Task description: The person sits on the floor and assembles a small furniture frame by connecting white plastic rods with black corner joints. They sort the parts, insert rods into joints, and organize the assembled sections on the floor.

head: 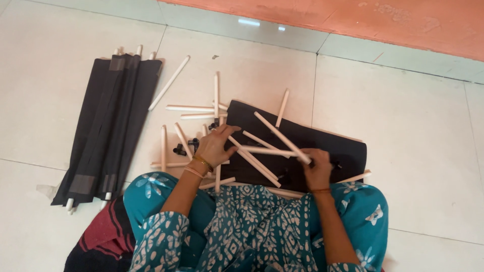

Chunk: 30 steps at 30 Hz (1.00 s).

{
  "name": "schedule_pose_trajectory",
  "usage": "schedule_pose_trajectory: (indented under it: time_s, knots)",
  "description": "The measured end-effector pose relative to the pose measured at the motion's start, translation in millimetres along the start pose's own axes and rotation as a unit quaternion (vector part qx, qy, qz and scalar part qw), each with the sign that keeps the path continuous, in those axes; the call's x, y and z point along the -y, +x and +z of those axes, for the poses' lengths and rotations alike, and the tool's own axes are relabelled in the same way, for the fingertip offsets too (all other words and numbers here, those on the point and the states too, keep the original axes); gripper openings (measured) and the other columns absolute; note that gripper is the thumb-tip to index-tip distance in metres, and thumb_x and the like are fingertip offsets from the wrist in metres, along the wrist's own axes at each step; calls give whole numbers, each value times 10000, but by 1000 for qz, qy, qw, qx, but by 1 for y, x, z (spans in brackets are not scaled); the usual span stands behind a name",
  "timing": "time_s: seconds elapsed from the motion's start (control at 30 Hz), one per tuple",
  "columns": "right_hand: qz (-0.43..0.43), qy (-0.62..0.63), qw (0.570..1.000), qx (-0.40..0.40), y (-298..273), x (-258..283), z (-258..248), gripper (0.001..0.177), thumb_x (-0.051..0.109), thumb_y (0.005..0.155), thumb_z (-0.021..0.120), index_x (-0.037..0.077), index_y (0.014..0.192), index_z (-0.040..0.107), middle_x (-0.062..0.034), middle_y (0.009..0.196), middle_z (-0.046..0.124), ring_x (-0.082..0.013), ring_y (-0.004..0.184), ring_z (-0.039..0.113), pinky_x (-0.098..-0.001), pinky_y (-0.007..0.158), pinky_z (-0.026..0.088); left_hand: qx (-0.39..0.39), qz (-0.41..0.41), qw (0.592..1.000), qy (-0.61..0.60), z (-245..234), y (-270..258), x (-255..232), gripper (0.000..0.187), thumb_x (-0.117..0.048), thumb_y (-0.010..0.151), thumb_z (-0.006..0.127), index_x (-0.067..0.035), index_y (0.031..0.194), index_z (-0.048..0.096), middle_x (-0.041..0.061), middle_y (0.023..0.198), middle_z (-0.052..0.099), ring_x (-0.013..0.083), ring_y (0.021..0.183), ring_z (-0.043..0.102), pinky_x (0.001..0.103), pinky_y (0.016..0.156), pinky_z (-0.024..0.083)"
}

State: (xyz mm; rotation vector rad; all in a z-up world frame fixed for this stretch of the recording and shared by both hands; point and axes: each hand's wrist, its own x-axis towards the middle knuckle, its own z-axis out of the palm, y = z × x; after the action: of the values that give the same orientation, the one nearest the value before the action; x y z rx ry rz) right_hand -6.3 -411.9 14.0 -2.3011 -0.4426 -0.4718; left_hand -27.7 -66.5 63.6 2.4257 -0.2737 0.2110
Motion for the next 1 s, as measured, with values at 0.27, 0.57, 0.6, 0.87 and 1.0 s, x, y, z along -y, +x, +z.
schedule_pose_trajectory:
  time_s: [0.27,0.57,0.6,0.87,1.0]
  knots:
    - [21,103,988,117,-25,35,53,252,27,804,800,72,1047,751,-93,1030,730,-263,960,683,-372,790,571,234,-9,970,57,37,-7,-3,436,-232,783,819,-213,1199,689,66,1052,731,279,1017,686,411,858,568]
    - [143,-11,984,104,16,49,86,459,92,901,688,123,1348,590,-158,1252,628,-349,1098,627,-433,876,547,279,-94,951,93,68,-11,34,311,-154,829,757,-165,1137,716,94,1018,753,291,947,724,431,825,590]
    - [123,-68,985,102,23,47,90,542,83,872,700,127,1393,557,-187,1310,591,-387,1152,581,-458,891,528,279,-111,949,98,68,-11,38,318,-144,831,753,-164,1146,712,105,1009,753,294,949,723,434,830,589]
    - [107,-164,954,228,39,14,86,359,200,908,744,145,1238,613,-144,1132,654,-352,1056,627,-481,863,536,264,-118,949,123,71,-13,44,346,-115,813,758,-159,1153,705,109,1011,746,303,965,721,443,830,586]
    - [146,-52,980,127,18,-9,63,254,161,906,741,120,1153,695,-147,985,705,-296,844,685,-425,766,566,212,-105,964,122,65,-13,35,394,-194,851,781,-154,1221,651,101,1077,719,308,997,705,446,828,583]
